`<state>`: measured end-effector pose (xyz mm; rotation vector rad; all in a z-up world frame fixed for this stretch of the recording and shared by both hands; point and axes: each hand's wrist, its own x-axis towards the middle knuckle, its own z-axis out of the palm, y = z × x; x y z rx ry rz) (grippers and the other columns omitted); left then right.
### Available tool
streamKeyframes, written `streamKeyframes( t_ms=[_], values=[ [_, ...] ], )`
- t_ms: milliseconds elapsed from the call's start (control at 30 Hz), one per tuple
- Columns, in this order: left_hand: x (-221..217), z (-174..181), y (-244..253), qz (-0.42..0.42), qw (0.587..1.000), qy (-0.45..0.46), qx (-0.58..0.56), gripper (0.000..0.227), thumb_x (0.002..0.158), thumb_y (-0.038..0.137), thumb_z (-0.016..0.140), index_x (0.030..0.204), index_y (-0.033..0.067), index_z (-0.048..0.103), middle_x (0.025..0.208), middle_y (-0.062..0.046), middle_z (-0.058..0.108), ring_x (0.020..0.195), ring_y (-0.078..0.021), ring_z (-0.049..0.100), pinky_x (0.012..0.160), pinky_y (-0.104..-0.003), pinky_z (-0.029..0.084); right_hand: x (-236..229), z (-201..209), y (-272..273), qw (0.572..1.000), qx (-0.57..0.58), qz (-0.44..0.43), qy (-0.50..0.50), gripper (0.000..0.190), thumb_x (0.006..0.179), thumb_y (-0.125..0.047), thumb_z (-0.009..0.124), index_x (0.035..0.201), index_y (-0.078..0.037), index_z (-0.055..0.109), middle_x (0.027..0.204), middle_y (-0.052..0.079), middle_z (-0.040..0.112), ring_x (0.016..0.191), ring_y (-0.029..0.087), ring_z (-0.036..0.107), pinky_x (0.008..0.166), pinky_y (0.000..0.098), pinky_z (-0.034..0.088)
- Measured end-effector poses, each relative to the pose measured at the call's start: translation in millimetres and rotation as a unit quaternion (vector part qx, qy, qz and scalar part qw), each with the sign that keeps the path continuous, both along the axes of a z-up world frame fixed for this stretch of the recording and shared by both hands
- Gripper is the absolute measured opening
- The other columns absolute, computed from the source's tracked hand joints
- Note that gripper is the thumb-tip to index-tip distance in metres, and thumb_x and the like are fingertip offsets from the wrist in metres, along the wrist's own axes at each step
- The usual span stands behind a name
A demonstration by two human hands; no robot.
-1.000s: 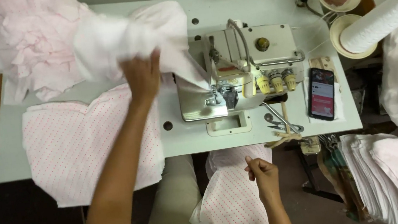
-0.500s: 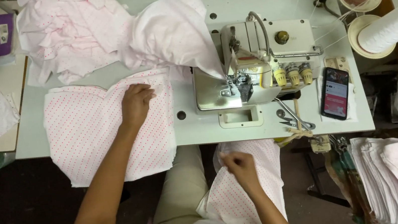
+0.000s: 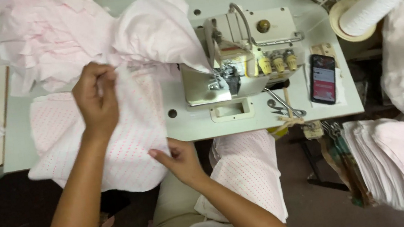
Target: Sewing together pieces of pink dotted fabric using an industrial overlock machine
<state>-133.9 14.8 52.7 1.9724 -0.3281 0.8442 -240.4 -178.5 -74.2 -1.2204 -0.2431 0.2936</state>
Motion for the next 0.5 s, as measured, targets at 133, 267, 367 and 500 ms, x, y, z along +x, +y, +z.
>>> streamKeyframes(
  t_ms=[133, 267, 367, 500],
  values=[
    [47, -39, -80, -0.107, 0.985, 0.033, -0.128, 0.003, 0.098, 0.001, 0.07, 0.098, 0.003, 0.068, 0.09, -0.011, 0.067, 0.086, -0.0247, 0.065, 0.086, -0.038, 0.051, -8, 51, -71, 0.993, -0.082, -0.075, 0.038, 0.015, 0.089, -0.007, 0.08, 0.103, -0.001, 0.079, 0.085, 0.012, 0.079, 0.085, 0.012, 0.065, 0.075, 0.0333, 0.06],
    [67, -118, -129, -0.028, 0.99, 0.088, 0.11, 0.011, 0.086, 0.013, 0.081, 0.093, 0.013, 0.072, 0.114, -0.003, 0.065, 0.108, -0.0301, 0.06, 0.09, -0.047, 0.049, -9, -21, -128, 0.953, -0.17, -0.128, 0.217, 0.024, 0.088, -0.015, 0.082, 0.108, 0.0, 0.079, 0.086, 0.018, 0.079, 0.076, 0.022, 0.073, 0.07, 0.0353, 0.062],
    [67, -122, -149, 0.009, 0.991, 0.05, 0.124, 0.025, 0.084, 0.009, 0.082, 0.104, 0.0131, 0.068, 0.112, -0.005, 0.062, 0.107, -0.03, 0.059, 0.095, -0.046, 0.045, -7, 15, -144, 0.931, -0.196, -0.161, 0.262, 0.033, 0.09, -0.018, 0.08, 0.117, 0.0, 0.077, 0.091, 0.021, 0.079, 0.079, 0.026, 0.074, 0.072, 0.0378, 0.062],
    [73, -120, -171, 0.004, 0.99, 0.022, 0.14, 0.037, 0.08, 0.007, 0.084, 0.11, 0.0094, 0.063, 0.118, -0.011, 0.062, 0.114, -0.0329, 0.059, 0.103, -0.049, 0.041, -4, -94, -182, 0.928, -0.214, -0.185, 0.241, 0.024, 0.089, -0.016, 0.08, 0.109, -0.001, 0.079, 0.087, 0.016, 0.077, 0.08, 0.022, 0.071, 0.074, 0.0358, 0.06]
  ],
)
